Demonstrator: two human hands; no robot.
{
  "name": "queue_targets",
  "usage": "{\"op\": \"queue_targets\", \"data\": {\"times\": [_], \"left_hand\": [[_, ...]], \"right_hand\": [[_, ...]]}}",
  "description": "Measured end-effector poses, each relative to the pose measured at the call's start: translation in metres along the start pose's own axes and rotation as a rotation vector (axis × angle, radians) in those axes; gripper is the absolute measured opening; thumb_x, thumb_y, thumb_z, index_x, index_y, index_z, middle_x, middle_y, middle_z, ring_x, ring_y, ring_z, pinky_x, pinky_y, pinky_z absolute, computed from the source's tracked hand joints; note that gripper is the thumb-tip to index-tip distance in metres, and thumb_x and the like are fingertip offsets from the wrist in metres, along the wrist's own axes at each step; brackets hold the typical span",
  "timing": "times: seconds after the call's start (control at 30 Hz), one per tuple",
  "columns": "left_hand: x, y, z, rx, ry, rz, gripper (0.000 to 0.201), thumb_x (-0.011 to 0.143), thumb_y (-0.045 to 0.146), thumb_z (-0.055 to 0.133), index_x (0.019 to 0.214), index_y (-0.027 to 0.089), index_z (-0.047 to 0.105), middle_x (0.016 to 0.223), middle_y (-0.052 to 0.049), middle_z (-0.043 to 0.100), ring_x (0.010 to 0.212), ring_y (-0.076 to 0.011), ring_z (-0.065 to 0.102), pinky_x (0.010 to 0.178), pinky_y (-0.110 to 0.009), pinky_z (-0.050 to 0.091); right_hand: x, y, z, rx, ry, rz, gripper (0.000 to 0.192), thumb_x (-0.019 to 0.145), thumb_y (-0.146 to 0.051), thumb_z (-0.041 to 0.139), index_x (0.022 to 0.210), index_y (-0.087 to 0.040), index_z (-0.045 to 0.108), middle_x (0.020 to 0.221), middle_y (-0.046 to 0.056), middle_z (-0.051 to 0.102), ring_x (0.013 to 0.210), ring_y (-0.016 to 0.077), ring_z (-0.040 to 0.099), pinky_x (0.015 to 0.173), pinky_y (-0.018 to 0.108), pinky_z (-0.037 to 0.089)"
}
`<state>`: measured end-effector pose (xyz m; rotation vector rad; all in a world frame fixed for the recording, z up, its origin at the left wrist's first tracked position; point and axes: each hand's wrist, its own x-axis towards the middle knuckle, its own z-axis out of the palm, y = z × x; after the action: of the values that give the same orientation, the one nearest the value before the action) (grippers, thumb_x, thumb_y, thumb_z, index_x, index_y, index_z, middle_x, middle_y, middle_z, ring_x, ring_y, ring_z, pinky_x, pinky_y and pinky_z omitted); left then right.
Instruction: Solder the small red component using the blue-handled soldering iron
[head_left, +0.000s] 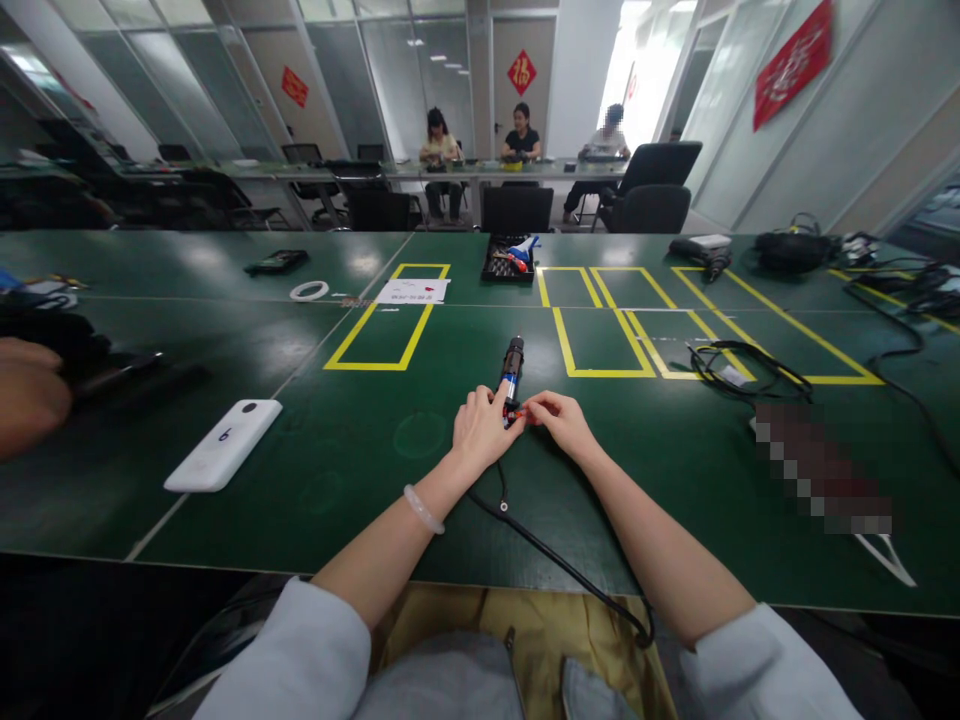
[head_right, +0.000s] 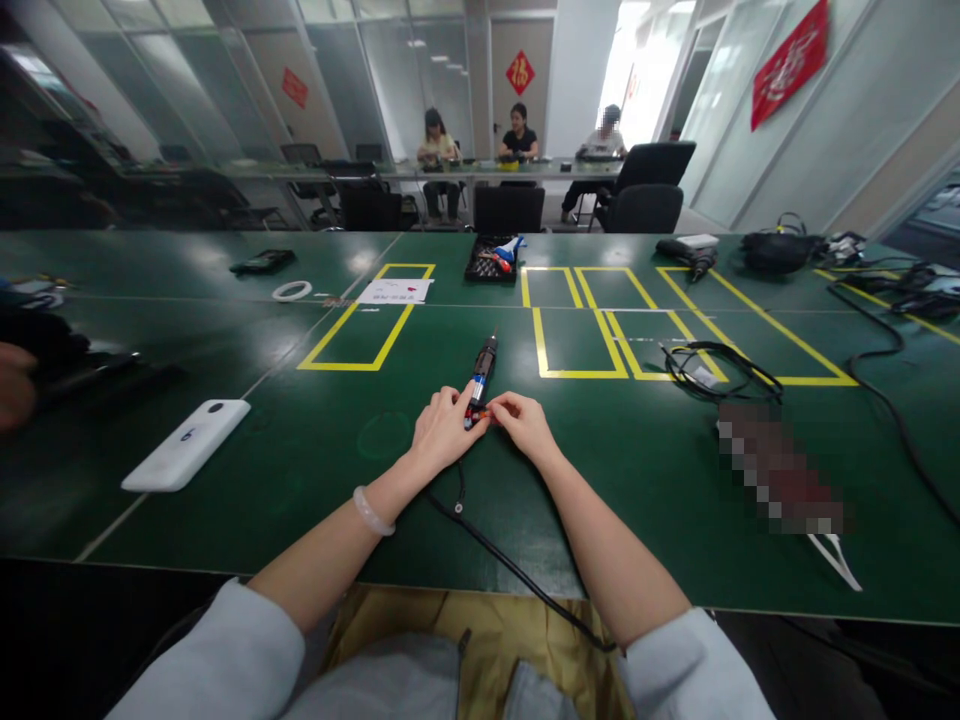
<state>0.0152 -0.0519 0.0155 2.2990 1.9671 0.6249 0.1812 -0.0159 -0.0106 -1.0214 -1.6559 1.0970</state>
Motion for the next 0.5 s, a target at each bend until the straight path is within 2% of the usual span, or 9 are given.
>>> {"op": "queue_targets", "data": {"times": [0.13, 0.23, 0.37, 0.5], "left_hand": [[-0.003, -0.008, -0.010, 0.120, -0.018, 0.037, 0.067, 0.082, 0.052, 0.054, 0.141, 0.024, 0.038, 0.106, -0.012, 0.051, 0.095, -0.0272, 0.050, 0.080, -0.036, 0.041], [-0.010, -0.022, -0.022, 0.204, -0.036, 0.038, 0.067, 0.084, 0.053, 0.052, 0.142, 0.025, 0.037, 0.106, -0.011, 0.052, 0.094, -0.0261, 0.051, 0.079, -0.034, 0.040], [-0.024, -0.056, -0.039, 0.304, -0.064, -0.015, 0.065, 0.087, 0.054, 0.045, 0.144, 0.025, 0.035, 0.111, -0.012, 0.053, 0.094, -0.0261, 0.052, 0.080, -0.035, 0.039], [-0.040, -0.102, -0.058, 0.398, -0.069, -0.088, 0.065, 0.088, 0.056, 0.039, 0.145, 0.024, 0.035, 0.114, -0.014, 0.053, 0.096, -0.0278, 0.052, 0.085, -0.038, 0.039]], "right_hand": [[0.001, 0.003, 0.002, 0.060, -0.009, 0.039, 0.022, 0.081, -0.037, 0.059, 0.084, -0.016, 0.066, 0.075, 0.005, 0.069, 0.064, 0.0154, 0.061, 0.062, 0.029, 0.049], [0.001, 0.005, 0.002, 0.049, -0.025, 0.042, 0.023, 0.081, -0.036, 0.058, 0.087, -0.016, 0.066, 0.078, 0.005, 0.069, 0.063, 0.0141, 0.060, 0.061, 0.027, 0.049], [0.002, 0.008, 0.002, 0.026, -0.037, 0.050, 0.023, 0.081, -0.035, 0.056, 0.087, -0.015, 0.066, 0.078, 0.004, 0.068, 0.063, 0.0132, 0.061, 0.061, 0.026, 0.048], [0.002, 0.010, 0.003, -0.005, -0.045, 0.046, 0.021, 0.082, -0.033, 0.055, 0.086, -0.016, 0.067, 0.080, 0.004, 0.069, 0.064, 0.0130, 0.061, 0.062, 0.025, 0.047]]}}
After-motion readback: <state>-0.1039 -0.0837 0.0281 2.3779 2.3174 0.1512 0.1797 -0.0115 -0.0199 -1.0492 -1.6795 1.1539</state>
